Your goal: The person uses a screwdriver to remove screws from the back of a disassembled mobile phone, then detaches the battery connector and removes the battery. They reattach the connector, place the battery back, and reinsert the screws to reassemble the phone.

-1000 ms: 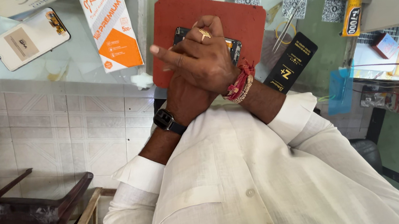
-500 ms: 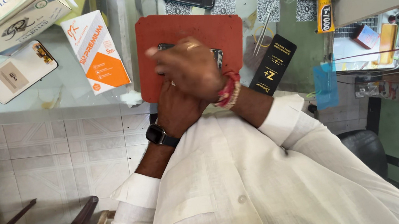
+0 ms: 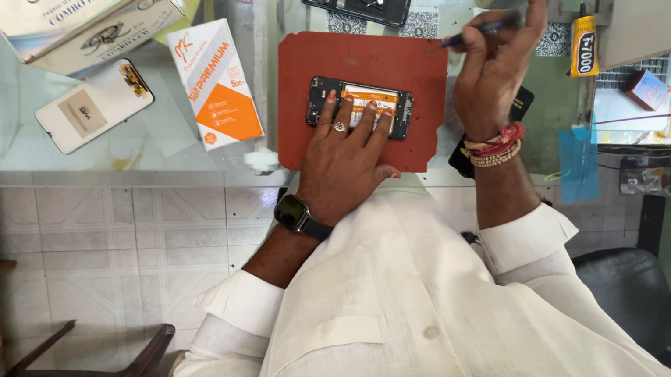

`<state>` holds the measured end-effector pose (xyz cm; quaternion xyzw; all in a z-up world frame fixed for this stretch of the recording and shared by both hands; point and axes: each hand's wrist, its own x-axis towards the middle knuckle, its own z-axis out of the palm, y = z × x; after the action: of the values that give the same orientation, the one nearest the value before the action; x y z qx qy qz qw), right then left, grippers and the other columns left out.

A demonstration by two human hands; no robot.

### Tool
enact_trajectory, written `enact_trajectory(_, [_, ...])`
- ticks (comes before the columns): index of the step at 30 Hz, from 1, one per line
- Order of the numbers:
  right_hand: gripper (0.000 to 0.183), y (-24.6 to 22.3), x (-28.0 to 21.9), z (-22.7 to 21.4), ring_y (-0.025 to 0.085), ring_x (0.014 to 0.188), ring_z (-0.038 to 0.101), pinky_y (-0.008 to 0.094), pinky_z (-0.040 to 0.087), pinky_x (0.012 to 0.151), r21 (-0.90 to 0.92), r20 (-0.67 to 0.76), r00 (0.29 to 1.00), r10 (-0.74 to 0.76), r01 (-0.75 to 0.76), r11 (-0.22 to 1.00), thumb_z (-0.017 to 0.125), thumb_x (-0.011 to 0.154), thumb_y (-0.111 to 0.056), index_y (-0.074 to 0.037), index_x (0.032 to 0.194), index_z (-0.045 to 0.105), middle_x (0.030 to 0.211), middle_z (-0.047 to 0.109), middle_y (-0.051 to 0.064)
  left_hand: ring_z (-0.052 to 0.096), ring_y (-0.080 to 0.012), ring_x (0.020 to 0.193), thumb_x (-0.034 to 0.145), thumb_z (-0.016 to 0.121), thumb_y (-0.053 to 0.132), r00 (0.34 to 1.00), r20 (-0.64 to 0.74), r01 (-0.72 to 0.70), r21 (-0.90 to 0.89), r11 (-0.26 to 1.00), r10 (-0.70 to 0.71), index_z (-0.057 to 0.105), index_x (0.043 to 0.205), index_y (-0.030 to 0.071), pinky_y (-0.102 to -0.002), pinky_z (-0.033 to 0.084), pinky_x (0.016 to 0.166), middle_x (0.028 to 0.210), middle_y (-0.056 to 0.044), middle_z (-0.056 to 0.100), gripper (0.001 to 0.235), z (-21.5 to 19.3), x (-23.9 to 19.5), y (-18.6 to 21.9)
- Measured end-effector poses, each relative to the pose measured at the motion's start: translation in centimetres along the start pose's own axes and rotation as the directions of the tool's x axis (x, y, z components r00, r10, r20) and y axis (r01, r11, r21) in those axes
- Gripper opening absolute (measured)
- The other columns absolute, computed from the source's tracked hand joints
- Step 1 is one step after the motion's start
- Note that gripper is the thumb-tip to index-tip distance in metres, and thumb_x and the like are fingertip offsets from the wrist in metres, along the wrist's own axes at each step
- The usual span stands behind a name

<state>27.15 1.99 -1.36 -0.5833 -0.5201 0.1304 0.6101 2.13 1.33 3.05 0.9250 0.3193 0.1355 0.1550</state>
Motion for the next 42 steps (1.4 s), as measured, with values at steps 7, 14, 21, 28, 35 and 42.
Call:
enact_trajectory(7, [0.055,-0.9,0.1,4.0,0.019,0.092,0.078,0.033,0.064,0.077,-0.383,0.104,0.989,-0.109,0.141,0.913,0.074,0.105,0.002,-0.009,0.152,0.047,0.107,0.074,0.009,0.043,-0.0424,0.142,0.082,0.076,0.052,0.996,0.087,-0.021,-0.09,0.996,0.029,0.056,0.142,0.002,-0.062,0.019,0.122,0.137,-0.016,0.064,0.081,-0.7,0.6,-1.9])
enact_trajectory(14, [0.061,-2.2,-0.5,4.7,0.023,0.092,0.076,0.033,0.064,0.08,-0.448,0.21,0.967,-0.145,0.227,0.865,0.071,0.104,0.005,-0.009,0.156,0.041,0.108,0.072,0.014,0.043,-0.0402,0.142,0.081,0.077,0.046,0.986,0.095,-0.134,-0.067,0.989,0.14,0.055,0.142,0.002,-0.062,0.018,0.122,0.143,-0.014,0.06,0.078,-0.4,0.3,-3.8])
enact_trajectory(21, [0.076,0.0,-0.5,5.5,0.019,0.098,0.075,0.03,0.068,0.084,-0.123,-0.029,1.0,0.013,-0.016,0.992,0.064,0.112,0.012,-0.017,0.165,0.017,0.117,0.073,0.013,0.046,-0.0379,0.141,0.081,0.079,0.044,0.981,0.061,-0.172,-0.159,0.972,0.184,0.058,0.139,0.004,-0.061,0.02,0.123,0.14,-0.012,0.062,0.073,0.3,0.2,-5.1])
enact_trajectory(28, [0.08,1.7,2.2,8.0,0.017,0.099,0.077,0.027,0.066,0.083,-0.028,0.023,0.994,-0.111,0.111,0.993,0.066,0.113,0.009,-0.014,0.167,0.012,0.116,0.074,0.012,0.051,-0.0294,0.138,0.084,0.081,0.034,0.967,-0.025,-0.256,-0.113,0.96,0.255,0.063,0.137,0.013,-0.067,0.014,0.126,0.138,-0.002,0.066,0.06,0.4,0.2,-6.5])
enact_trajectory(35, [0.073,1.9,3.8,8.5,0.019,0.101,0.072,0.03,0.062,0.086,-0.049,0.038,0.98,-0.195,0.197,0.979,0.067,0.113,0.009,-0.014,0.165,0.021,0.116,0.068,0.018,0.056,-0.0292,0.136,0.089,0.082,0.024,0.943,-0.239,-0.266,-0.125,0.956,0.232,0.07,0.126,0.009,-0.061,0.025,0.127,0.136,-0.007,0.067,0.042,-0.6,-1.4,-6.6])
enact_trajectory(42, [0.043,3.1,7.2,6.9,0.019,0.094,0.067,0.036,0.056,0.087,-0.01,0.149,0.982,-0.116,0.119,0.993,0.054,0.107,0.013,-0.004,0.146,0.05,0.107,0.07,0.012,0.061,-0.0311,0.127,0.092,0.08,0.015,0.928,-0.342,0.088,-0.182,0.979,-0.147,0.07,0.123,0.001,-0.052,0.04,0.12,0.127,-0.013,0.07,0.035,-3.0,-5.7,-7.5])
